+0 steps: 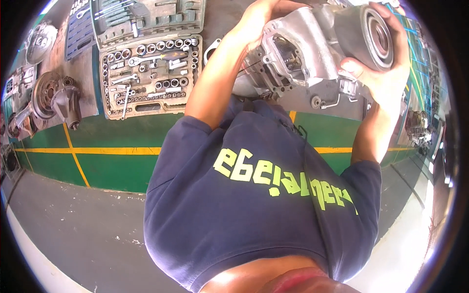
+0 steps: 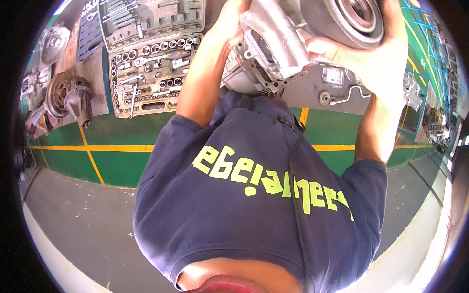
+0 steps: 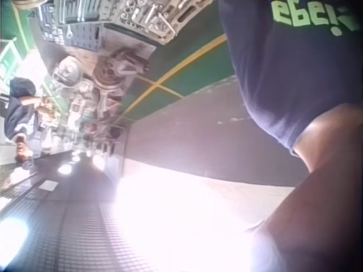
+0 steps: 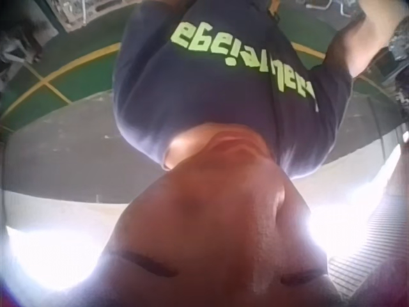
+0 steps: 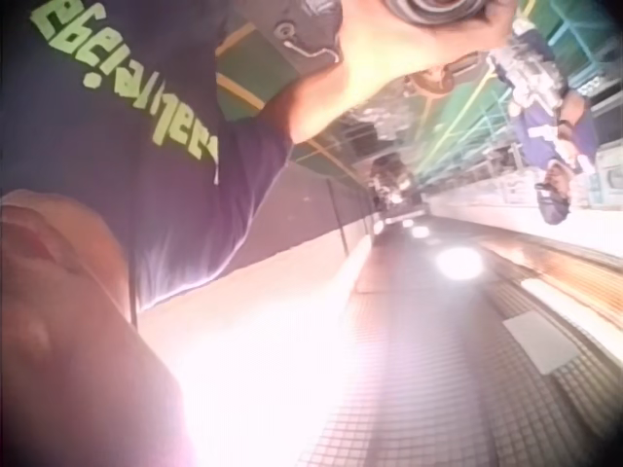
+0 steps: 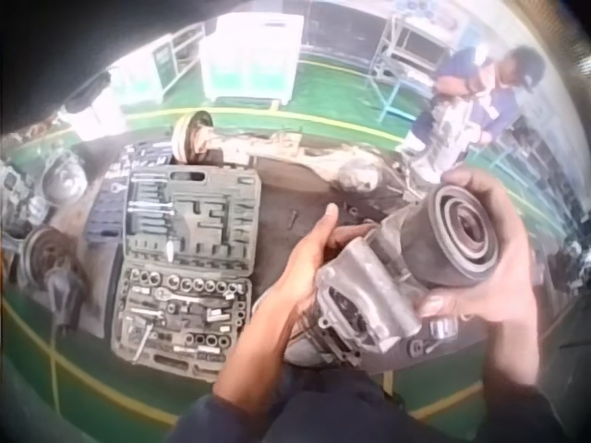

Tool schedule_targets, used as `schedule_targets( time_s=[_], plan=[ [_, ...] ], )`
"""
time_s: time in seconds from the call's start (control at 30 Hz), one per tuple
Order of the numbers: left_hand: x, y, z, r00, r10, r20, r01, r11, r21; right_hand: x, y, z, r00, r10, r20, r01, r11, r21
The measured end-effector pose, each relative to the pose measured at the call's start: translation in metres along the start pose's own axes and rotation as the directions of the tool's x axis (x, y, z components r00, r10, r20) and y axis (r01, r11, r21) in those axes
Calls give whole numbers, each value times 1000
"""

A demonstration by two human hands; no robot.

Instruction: The person disassembles and reassembles internal components of a gearbox by hand, removing a bearing and internal gears from the housing before placing the shaft and gears back into the casing.

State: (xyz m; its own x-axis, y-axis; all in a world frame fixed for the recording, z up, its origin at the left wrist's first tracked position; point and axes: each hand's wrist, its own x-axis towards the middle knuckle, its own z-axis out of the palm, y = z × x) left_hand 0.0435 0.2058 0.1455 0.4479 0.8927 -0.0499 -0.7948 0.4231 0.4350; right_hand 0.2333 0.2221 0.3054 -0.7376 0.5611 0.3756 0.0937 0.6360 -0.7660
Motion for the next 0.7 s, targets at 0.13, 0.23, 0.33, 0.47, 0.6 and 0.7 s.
schedule_targets(
  time_s=[0.13, 0.23, 0.33, 0.47, 0.6, 0.7],
  plan=[
    [24, 12, -4, 988, -111, -105, 132, 969, 211, 0, 4, 30, 952, -104, -289, 98, 995, -33],
    [44, 9, -23, 987, -74, -140, 97, 982, 163, 0, 6, 36, 933, -64, -354, 9, 988, -153],
    [60, 15, -41, 995, -61, -80, 73, 985, 157, 5, 3, 52, 852, 5, -524, -169, 949, -265],
    [49, 13, -62, 967, 255, -13, -239, 921, 307, 10, -1, 66, 697, 107, -709, -452, 834, -318],
    [0, 0, -86, 926, 368, -85, -279, 819, 502, 0, 6, 71, 621, 178, -763, -572, 769, -285],
    [-9, -42, -100, 846, 442, -298, -217, 796, 565, -4, 16, 79, 580, 159, -799, -521, 826, -214]
  ],
)
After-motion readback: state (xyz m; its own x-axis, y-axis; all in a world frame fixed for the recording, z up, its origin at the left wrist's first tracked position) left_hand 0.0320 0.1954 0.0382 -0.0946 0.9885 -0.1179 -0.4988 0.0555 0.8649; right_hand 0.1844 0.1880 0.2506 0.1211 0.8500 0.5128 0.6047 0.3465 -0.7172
